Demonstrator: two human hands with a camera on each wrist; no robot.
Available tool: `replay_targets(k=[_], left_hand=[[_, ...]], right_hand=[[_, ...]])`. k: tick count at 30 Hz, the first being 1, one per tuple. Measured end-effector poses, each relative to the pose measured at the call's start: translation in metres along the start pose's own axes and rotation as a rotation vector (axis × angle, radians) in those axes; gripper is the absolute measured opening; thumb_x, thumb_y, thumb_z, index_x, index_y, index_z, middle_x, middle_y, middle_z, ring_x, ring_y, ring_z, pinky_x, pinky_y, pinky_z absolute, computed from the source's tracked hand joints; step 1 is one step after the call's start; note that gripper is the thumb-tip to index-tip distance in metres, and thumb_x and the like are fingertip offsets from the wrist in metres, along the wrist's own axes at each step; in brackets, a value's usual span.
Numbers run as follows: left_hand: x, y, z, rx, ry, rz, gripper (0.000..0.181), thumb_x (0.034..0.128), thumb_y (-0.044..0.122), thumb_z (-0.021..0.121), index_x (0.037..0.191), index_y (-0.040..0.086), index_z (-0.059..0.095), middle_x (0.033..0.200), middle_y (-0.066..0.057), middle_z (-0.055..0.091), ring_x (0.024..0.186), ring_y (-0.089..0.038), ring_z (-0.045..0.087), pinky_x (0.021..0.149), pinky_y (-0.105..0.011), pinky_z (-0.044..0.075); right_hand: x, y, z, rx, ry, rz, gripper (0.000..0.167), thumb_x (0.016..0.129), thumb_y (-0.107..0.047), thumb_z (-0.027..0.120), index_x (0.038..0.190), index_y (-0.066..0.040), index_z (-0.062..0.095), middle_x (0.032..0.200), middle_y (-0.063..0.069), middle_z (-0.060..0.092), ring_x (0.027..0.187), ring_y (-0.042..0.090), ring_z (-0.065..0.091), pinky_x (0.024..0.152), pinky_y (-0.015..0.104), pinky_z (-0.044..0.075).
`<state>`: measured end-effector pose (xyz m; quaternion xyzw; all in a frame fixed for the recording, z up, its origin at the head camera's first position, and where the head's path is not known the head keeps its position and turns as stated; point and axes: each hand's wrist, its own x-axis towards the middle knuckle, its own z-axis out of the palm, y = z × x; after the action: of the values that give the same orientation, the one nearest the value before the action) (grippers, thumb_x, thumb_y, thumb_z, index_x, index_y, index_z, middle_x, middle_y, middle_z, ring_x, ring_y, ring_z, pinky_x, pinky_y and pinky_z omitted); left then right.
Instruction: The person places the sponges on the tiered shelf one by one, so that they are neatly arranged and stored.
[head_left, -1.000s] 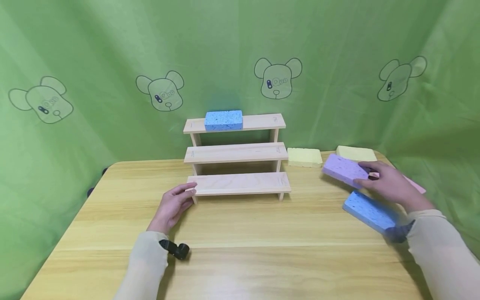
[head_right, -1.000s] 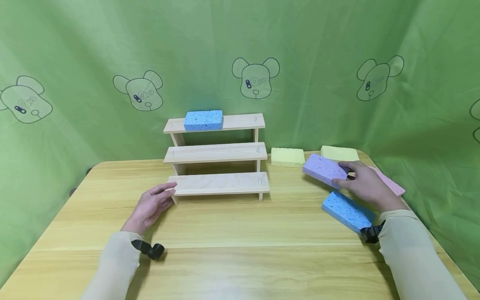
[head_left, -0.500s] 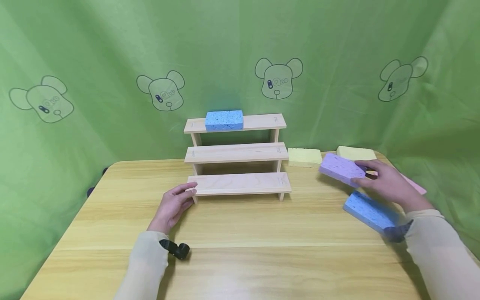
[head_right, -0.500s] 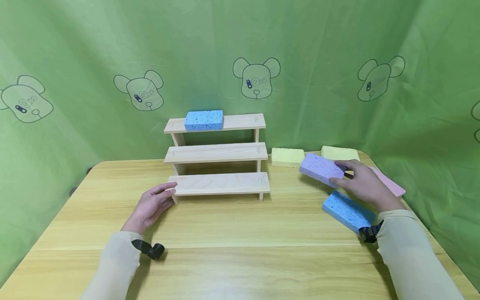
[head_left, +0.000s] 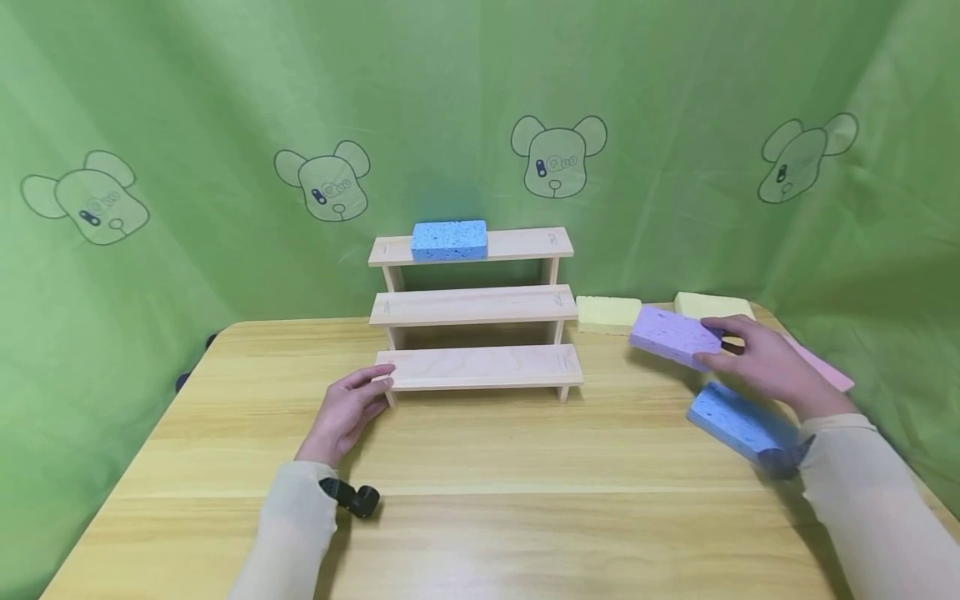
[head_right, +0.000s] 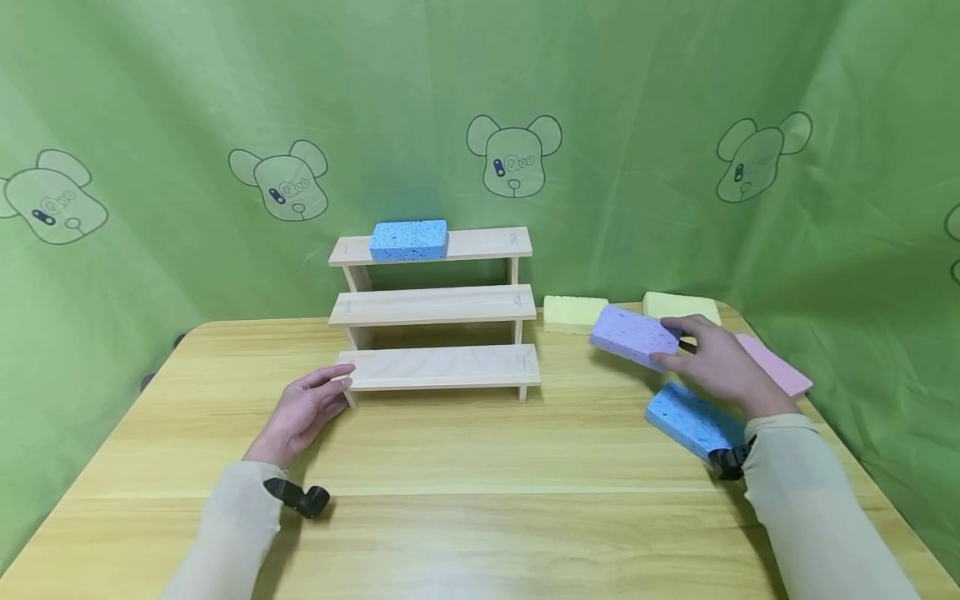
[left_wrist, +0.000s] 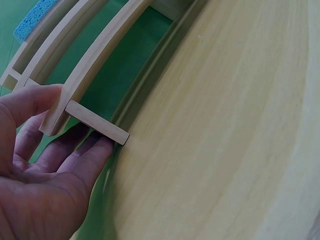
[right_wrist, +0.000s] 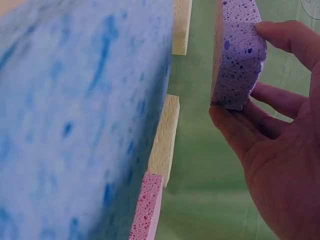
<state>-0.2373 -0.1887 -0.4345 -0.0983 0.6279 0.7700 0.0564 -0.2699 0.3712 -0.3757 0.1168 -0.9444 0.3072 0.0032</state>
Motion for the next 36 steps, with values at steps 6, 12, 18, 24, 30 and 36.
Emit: replay_targets(k=[6, 12, 18, 24, 30, 36], left_hand=[[0.000, 0.000, 0.000, -0.006, -0.001, 0.004, 0.038, 0.0914, 0.002, 0.067, 0.129, -0.004, 0.060, 0.140, -0.012, 0.049, 0.109, -0.020, 0.060, 0.098, -0.035, 0.050], [-0.001, 0.000, 0.000, 0.002, -0.003, 0.001, 0.039, 0.0915, 0.002, 0.066, 0.129, -0.005, 0.059, 0.141, -0.012, 0.049, 0.111, -0.021, 0.059, 0.099, -0.036, 0.049], [-0.001, 0.001, 0.000, 0.002, 0.000, -0.001, 0.040, 0.0914, 0.001, 0.067, 0.130, -0.005, 0.059, 0.141, -0.012, 0.049, 0.111, -0.021, 0.059, 0.100, -0.037, 0.048], [-0.001, 0.001, 0.000, -0.001, -0.007, 0.002, 0.039, 0.0915, 0.001, 0.066, 0.130, -0.005, 0.059, 0.141, -0.012, 0.048, 0.111, -0.021, 0.059, 0.100, -0.037, 0.048], [-0.001, 0.001, 0.000, -0.006, -0.016, 0.003, 0.040, 0.0913, 0.001, 0.066, 0.130, -0.005, 0.058, 0.142, -0.012, 0.048, 0.111, -0.020, 0.059, 0.100, -0.036, 0.048], [-0.001, 0.000, -0.001, -0.003, -0.016, 0.006, 0.041, 0.0918, 0.001, 0.066, 0.131, -0.006, 0.057, 0.142, -0.012, 0.047, 0.113, -0.021, 0.058, 0.100, -0.036, 0.048]], right_hand=[[0.001, -0.002, 0.000, -0.006, 0.013, -0.004, 0.076, 0.090, -0.035, 0.072, 0.144, 0.007, 0.040, 0.139, 0.034, 0.040, 0.121, 0.054, 0.043, 0.098, 0.065, 0.039], [0.002, -0.010, 0.001, -0.010, 0.024, -0.035, 0.072, 0.090, -0.033, 0.073, 0.142, 0.007, 0.043, 0.139, 0.032, 0.040, 0.121, 0.052, 0.044, 0.098, 0.064, 0.039], [0.007, -0.022, 0.000, 0.007, 0.031, -0.052, 0.070, 0.089, -0.028, 0.074, 0.141, 0.009, 0.043, 0.138, 0.031, 0.040, 0.121, 0.051, 0.044, 0.098, 0.062, 0.041], [0.010, -0.036, -0.002, 0.044, 0.038, -0.089, 0.068, 0.087, -0.022, 0.077, 0.138, 0.010, 0.046, 0.137, 0.028, 0.042, 0.123, 0.046, 0.044, 0.100, 0.058, 0.041], [0.011, -0.047, -0.005, 0.039, 0.045, -0.101, 0.067, 0.087, -0.025, 0.078, 0.138, 0.007, 0.049, 0.137, 0.023, 0.045, 0.122, 0.041, 0.047, 0.098, 0.044, 0.047], [0.012, -0.059, -0.008, 0.040, 0.036, -0.069, 0.073, 0.087, -0.032, 0.077, 0.142, 0.005, 0.046, 0.137, 0.021, 0.040, 0.123, 0.046, 0.045, 0.099, 0.059, 0.042]])
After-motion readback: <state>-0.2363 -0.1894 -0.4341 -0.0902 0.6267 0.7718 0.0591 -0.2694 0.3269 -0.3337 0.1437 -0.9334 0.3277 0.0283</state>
